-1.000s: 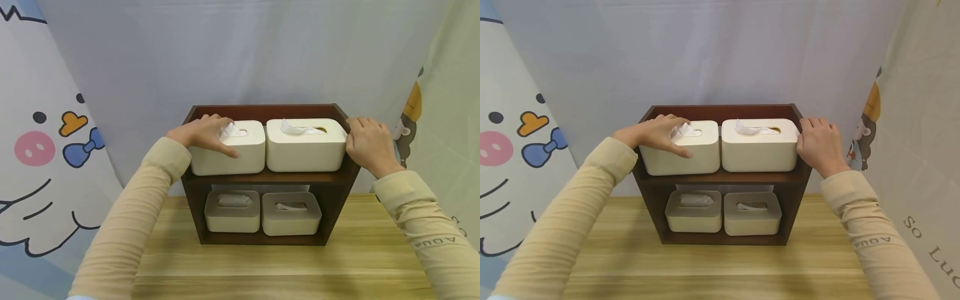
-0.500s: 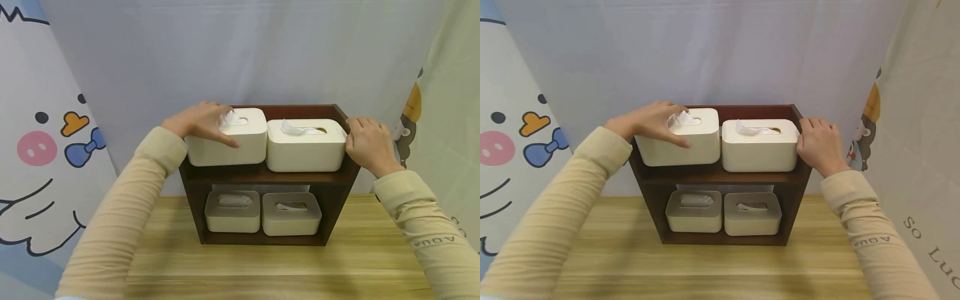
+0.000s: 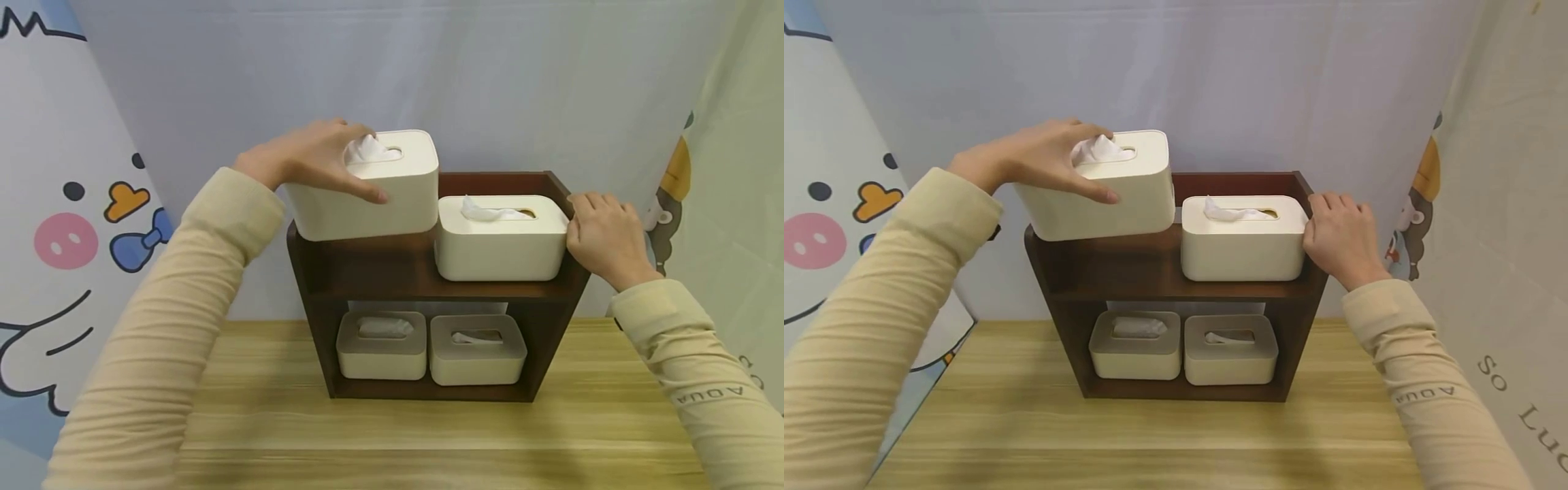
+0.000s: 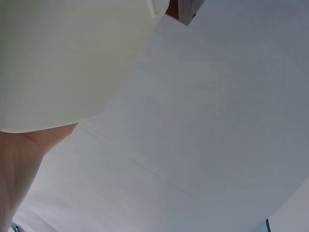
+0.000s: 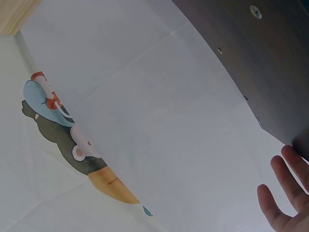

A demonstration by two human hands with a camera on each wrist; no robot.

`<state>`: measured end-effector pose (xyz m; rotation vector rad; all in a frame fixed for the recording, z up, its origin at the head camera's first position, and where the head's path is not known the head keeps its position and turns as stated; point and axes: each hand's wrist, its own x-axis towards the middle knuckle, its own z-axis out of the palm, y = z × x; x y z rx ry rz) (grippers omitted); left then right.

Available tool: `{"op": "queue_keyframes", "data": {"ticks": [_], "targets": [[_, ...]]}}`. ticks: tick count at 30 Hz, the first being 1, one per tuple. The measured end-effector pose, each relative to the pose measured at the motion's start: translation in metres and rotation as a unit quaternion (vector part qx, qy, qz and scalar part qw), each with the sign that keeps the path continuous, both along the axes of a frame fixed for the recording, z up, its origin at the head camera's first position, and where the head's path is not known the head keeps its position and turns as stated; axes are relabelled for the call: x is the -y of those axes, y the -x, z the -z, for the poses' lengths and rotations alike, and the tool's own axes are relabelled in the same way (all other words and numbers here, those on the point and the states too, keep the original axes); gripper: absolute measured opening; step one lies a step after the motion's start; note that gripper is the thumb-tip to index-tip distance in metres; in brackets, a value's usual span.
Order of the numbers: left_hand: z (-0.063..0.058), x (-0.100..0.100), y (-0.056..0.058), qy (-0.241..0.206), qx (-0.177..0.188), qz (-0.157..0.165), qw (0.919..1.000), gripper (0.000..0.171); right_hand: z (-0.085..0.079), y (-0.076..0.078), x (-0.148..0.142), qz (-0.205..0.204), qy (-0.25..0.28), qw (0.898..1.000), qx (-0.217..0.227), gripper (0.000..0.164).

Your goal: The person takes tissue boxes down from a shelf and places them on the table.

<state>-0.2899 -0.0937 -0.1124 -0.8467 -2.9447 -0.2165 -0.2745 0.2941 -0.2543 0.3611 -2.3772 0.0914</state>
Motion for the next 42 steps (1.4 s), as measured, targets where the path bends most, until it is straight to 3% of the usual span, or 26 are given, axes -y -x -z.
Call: {"op": "queue_keyframes", "data": {"ticks": [7, 11, 18, 31, 42], "targets": [[-0.020, 0.013, -0.008, -0.008, -0.030, -0.012, 0.9995, 0.093, 0.001, 0.001, 0.000, 0.005, -0.002, 1.000, -0.002, 0.035], [-0.029, 0.026, -0.012, 0.002, -0.040, -0.038, 0.9985, 0.095, 0.000, 0.000, 0.000, 0.005, -0.005, 1.000, -0.004, 0.035], [-0.034, 0.052, -0.017, 0.002, -0.047, -0.074, 0.9962, 0.091, -0.001, -0.003, 0.000, 0.004, -0.003, 1.000, -0.015, 0.035], [-0.024, 0.112, -0.019, 0.010, -0.063, -0.129, 0.9895, 0.095, -0.002, -0.003, -0.001, 0.013, -0.004, 1.000, -0.008, 0.034], [0.003, 0.155, -0.019, 0.077, -0.067, -0.182, 0.9780, 0.105, 0.000, -0.003, -0.003, 0.015, -0.005, 1.000, -0.010, 0.034]]}}
